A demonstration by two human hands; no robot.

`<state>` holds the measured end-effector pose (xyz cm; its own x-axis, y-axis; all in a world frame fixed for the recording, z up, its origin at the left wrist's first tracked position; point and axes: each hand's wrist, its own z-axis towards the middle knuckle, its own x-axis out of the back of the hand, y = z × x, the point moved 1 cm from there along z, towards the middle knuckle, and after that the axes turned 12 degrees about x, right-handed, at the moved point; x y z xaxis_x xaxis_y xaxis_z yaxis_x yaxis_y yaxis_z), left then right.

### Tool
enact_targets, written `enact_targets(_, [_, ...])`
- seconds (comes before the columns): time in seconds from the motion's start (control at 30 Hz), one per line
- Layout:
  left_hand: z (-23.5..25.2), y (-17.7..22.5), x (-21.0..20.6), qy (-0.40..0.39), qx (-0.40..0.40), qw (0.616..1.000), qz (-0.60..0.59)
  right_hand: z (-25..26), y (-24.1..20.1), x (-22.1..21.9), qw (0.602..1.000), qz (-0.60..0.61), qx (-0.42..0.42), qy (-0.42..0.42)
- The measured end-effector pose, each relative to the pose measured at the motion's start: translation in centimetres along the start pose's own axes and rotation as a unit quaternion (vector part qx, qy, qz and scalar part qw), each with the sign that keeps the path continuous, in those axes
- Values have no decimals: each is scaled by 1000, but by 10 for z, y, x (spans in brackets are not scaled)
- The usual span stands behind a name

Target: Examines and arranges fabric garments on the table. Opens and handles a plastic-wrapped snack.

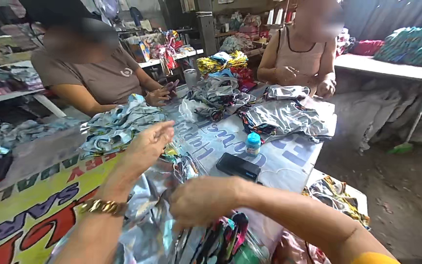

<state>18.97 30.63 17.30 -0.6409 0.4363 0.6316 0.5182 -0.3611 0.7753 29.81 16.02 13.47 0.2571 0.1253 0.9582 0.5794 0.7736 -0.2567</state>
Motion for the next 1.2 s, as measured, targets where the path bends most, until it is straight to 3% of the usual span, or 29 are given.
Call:
enact_targets(0.1, [49, -21, -21, 85, 34, 980, -175, 0, 49, 47, 986, -16, -164, 18])
enact_targets(0.2, [90, -63, -62, 116, 144, 921, -342, 6, 127, 49, 957, -60, -278, 61])
enact_targets(0.27, [105, -88, -82, 147, 195, 893, -378, 11, 181, 38, 945, -52, -308, 92])
enact_targets(0.33, [108, -89, -76, 161, 197, 880, -402, 16, 223, 27, 936, -39, -331, 113])
enact_targets(0.5, [111, -92, -72, 137, 227, 879, -396, 34, 276, 3, 922, -44, -359, 139])
enact_targets(0.73, [107, -85, -75, 121, 208, 905, -352, 62, 260, -3, 933, 79, -325, 131])
enact_targets(0.9, [103, -89, -74, 169, 180, 911, -332, 62, 219, -1, 960, 144, -239, 15])
enact_targets(1.07, [99, -87, -75, 153, 106, 974, -128, 41, 163, 9, 975, 105, -176, -79])
enact_targets(1.2, [96, -84, -76, 141, 130, 981, -30, 12, 134, 12, 977, 59, -166, -117])
